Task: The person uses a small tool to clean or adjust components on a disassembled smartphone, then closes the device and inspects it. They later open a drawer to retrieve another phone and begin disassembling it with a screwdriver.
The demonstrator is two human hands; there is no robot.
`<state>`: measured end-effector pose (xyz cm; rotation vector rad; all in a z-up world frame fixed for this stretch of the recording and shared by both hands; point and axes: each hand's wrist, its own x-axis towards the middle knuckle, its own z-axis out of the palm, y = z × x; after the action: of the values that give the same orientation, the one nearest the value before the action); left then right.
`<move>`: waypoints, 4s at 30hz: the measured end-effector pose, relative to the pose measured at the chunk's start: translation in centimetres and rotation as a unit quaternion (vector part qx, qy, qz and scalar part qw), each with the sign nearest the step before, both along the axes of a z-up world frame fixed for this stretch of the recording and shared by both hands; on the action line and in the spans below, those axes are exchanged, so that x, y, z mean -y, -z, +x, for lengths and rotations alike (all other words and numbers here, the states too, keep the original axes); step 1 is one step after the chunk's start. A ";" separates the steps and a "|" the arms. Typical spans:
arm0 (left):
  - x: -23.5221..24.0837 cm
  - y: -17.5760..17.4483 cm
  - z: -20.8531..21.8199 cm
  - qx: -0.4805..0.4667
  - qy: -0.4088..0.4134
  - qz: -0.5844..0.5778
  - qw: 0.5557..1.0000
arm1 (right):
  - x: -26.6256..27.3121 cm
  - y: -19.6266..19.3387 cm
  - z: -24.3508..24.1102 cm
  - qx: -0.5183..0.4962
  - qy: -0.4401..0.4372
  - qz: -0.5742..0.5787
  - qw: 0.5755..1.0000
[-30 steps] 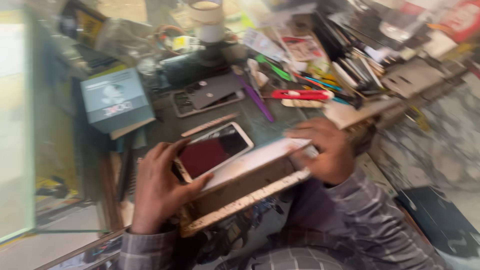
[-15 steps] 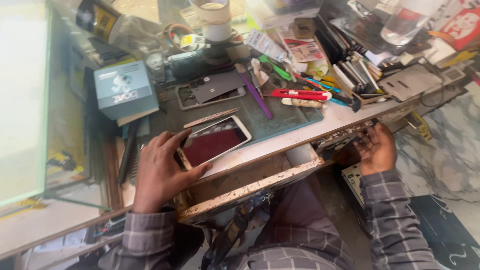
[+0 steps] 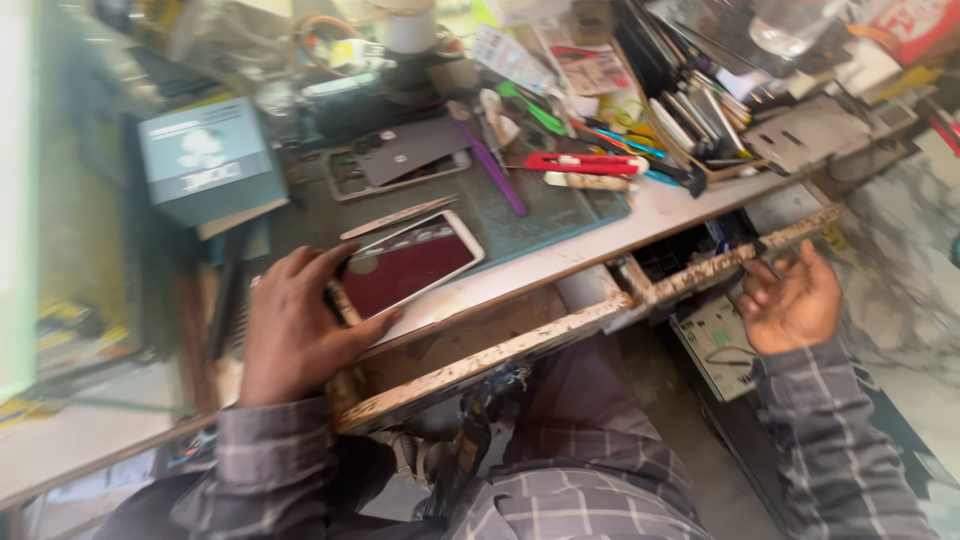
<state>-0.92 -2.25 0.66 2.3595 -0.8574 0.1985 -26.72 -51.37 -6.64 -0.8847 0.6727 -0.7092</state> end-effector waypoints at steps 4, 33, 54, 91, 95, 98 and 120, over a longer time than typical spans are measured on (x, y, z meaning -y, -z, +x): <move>0.7 -0.4 0.4 -0.005 0.008 0.020 1.000 | 0.7 1.7 -6.8 -0.016 0.021 -0.009 1.000; 0.9 0.6 0.2 0.085 0.004 0.081 0.993 | 9.7 -2.1 -0.4 -0.674 -0.265 -0.523 0.449; 0.2 1.7 1.4 0.080 0.018 0.085 0.993 | 7.6 -2.8 0.1 -0.671 -0.091 -0.554 0.484; 0.2 1.7 1.2 0.062 0.012 0.090 0.994 | 7.7 0.3 4.3 -0.487 -0.167 -0.569 0.641; 0.2 1.6 1.0 0.067 0.008 0.083 0.994 | 7.1 0.2 4.7 -0.490 -0.129 -0.582 0.636; 0.3 1.4 0.8 0.076 0.004 0.081 0.994 | 7.1 0.3 5.0 -0.508 -0.132 -0.548 0.652; 0.3 1.6 0.5 0.077 -0.014 0.086 0.993 | 9.7 -1.0 -0.5 -0.248 -0.050 -0.279 0.926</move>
<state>-0.47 -2.52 -0.97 2.5445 -0.9476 0.3352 -27.20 -61.08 -5.64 -1.6489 0.8810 -0.5935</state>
